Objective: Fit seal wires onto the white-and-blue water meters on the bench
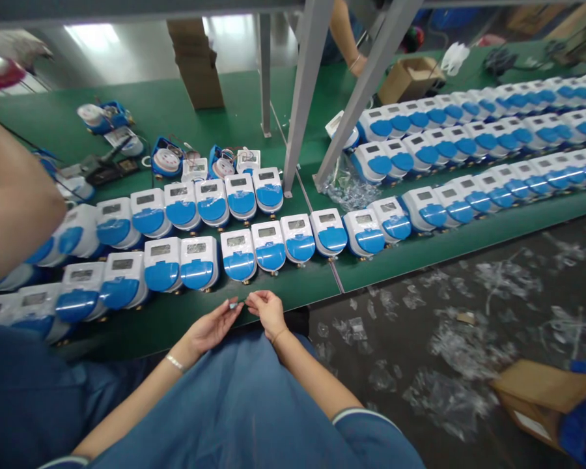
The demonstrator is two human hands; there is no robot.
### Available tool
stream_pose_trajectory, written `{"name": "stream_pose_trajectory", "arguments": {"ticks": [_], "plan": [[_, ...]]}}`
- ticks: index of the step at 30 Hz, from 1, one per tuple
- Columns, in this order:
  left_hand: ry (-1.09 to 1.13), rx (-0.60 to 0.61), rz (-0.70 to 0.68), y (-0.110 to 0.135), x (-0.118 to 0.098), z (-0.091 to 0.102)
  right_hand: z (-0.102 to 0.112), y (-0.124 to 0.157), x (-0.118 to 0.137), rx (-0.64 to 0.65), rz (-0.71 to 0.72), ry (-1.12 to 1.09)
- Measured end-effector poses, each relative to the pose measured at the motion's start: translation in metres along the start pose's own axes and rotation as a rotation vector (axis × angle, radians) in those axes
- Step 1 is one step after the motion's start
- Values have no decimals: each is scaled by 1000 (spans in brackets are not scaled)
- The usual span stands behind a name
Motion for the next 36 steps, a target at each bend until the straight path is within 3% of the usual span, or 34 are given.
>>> {"name": "stream_pose_trajectory", "arguments": {"ticks": [7, 18, 25, 36], "plan": [[8, 35, 4, -4, 7, -1, -1, 1, 2, -1, 7, -2], [-153, -105, -48, 1, 5, 5, -5, 1, 3, 42, 55, 54], [-173, -110, -126, 3, 1, 4, -5, 2, 3, 54, 58, 88], [-161, -104, -141, 7, 2, -2, -3, 5, 5, 40, 55, 68]]}}
Point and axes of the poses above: each hand's wrist, its own y-axis away from the middle knuckle, its own z-axis out of the back of the hand, x = y × z, the point moved 9 cm from there along -y, towards the middle knuckle, and after that the axes turned 15 degrees about z, right-handed, at the moved point
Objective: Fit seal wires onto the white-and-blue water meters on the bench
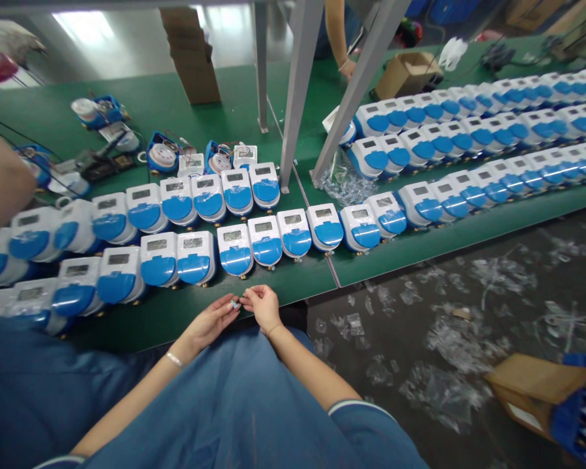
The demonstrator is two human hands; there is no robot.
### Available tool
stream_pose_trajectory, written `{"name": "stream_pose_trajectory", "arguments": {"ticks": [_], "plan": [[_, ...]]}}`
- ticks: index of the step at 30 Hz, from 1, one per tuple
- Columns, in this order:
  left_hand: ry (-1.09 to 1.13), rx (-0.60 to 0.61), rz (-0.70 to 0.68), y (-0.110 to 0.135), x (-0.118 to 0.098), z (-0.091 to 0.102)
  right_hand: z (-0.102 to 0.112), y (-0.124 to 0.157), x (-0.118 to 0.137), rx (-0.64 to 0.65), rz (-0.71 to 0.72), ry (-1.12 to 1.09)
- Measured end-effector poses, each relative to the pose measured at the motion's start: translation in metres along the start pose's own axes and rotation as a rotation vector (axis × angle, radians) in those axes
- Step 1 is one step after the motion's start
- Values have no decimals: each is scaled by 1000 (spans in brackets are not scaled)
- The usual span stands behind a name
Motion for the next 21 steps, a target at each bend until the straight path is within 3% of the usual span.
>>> {"name": "stream_pose_trajectory", "arguments": {"ticks": [11, 21], "plan": [[13, 22, -6, -2, 1, 2, 0, 0, -4, 10, -2, -8], [-69, -43, -43, -3, -4, 3, -3, -4, 1, 63, 117, 169]]}}
Point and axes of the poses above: each hand's wrist, its own y-axis away from the middle knuckle, its own z-axis out of the back of the hand, x = y × z, the point moved 9 cm from there along -y, towards the middle knuckle, and after that the axes turned 15 degrees about z, right-handed, at the moved point
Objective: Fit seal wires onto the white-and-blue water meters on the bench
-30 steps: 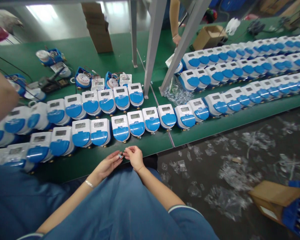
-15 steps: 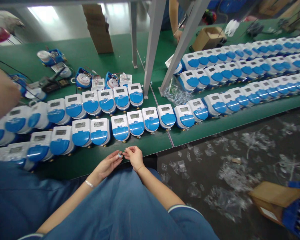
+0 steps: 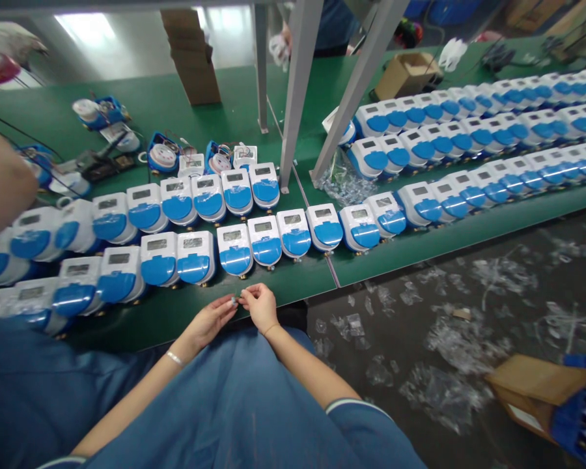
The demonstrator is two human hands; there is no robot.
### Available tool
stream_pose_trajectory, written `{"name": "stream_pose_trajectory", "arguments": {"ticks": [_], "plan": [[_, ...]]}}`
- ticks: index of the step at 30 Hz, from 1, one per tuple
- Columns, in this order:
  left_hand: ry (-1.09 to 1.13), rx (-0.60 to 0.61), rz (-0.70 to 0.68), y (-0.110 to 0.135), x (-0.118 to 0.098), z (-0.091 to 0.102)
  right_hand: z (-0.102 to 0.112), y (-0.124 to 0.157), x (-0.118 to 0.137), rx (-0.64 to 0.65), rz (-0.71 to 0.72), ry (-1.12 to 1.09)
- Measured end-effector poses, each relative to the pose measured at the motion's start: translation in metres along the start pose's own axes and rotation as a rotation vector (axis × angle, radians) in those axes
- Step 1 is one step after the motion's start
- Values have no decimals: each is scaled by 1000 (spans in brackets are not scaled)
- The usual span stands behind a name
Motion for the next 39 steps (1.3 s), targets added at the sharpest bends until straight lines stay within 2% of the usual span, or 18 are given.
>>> {"name": "stream_pose_trajectory", "arguments": {"ticks": [5, 11, 16, 19, 22, 25, 28, 31, 33, 36, 37, 39], "plan": [[5, 16, 62, -11, 6, -2, -5, -6, -6, 65, 57, 115], [-62, -45, 157, -16, 7, 1, 1, -13, -14, 111, -14, 196], [-74, -3, 233, -16, 7, -6, 3, -17, 14, 168, 228, 529], [-93, -19, 250, -20, 7, -4, -2, -14, 25, 211, 296, 611], [-93, -10, 224, -24, 6, -5, -8, -7, 40, 295, 393, 754], [-53, 9, 178, -25, 5, -8, -14, 3, 58, 388, 562, 1048], [-30, 12, 151, -23, 7, -12, -26, 16, 62, 537, 710, 1303], [-23, -33, 143, -21, 8, -12, -34, 22, 59, 626, 774, 1339], [-36, -65, 146, -20, 8, -12, -30, 14, 57, 557, 685, 1219], [-73, -42, 124, -20, 6, -17, -2, -8, 42, 276, 314, 945], [-83, -26, 107, -20, 5, -19, 3, -12, 35, 222, 209, 877], [-98, -8, 83, -20, 5, -21, -1, -14, 22, 279, 108, 803]]}}
Point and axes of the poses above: each hand's wrist, its own y-axis away from the middle knuckle, its own z-axis out of the back of the hand, x = y × z, the point moved 9 cm from there along -y, towards the middle knuckle, and after that the axes turned 15 degrees about z, right-handed, at the moved point
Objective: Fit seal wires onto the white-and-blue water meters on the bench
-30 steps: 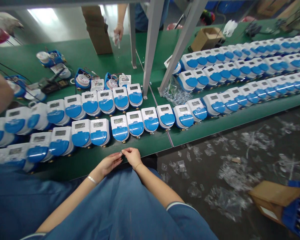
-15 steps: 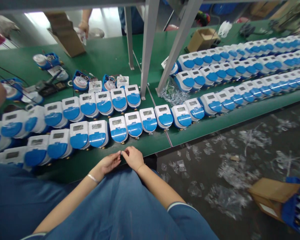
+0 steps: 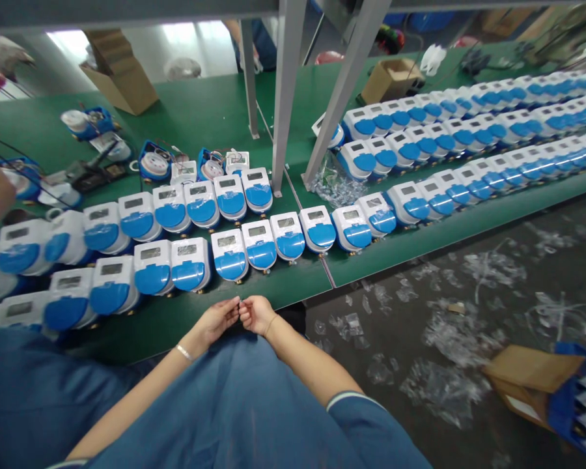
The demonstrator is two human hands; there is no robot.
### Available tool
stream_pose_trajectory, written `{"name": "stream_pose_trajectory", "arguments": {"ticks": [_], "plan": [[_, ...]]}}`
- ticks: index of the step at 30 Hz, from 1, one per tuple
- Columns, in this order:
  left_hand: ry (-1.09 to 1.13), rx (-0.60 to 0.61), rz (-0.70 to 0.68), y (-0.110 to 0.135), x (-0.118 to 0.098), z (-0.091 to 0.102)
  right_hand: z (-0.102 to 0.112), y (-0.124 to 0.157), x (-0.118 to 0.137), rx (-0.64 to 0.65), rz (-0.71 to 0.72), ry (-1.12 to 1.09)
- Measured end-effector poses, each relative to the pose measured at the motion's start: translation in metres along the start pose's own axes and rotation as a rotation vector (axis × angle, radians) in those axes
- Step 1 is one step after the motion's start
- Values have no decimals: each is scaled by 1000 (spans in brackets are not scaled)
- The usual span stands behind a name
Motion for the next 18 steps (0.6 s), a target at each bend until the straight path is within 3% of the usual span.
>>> {"name": "stream_pose_trajectory", "arguments": {"ticks": [3, 7, 11, 14, 18], "plan": [[28, -30, 11, -3, 3, 5, -16, 3, 8, 153, 88, 8], [121, -68, 24, -5, 4, 10, -11, 10, 21, 143, 257, 304], [141, -69, 27, -4, 2, 10, -18, 11, 23, 251, 286, 488], [171, -108, 38, -2, 4, 14, -14, 9, 34, 227, 357, 581], [172, -123, 46, 0, 5, 13, -10, 5, 36, 266, 327, 559]]}}
Point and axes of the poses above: each hand's wrist, its own y-axis away from the middle knuckle, its own z-axis out of the back of the hand, x = y × z, the point moved 9 cm from there along -y, towards the middle knuckle, and after that the axes turned 15 degrees about z, right-handed, at the moved point
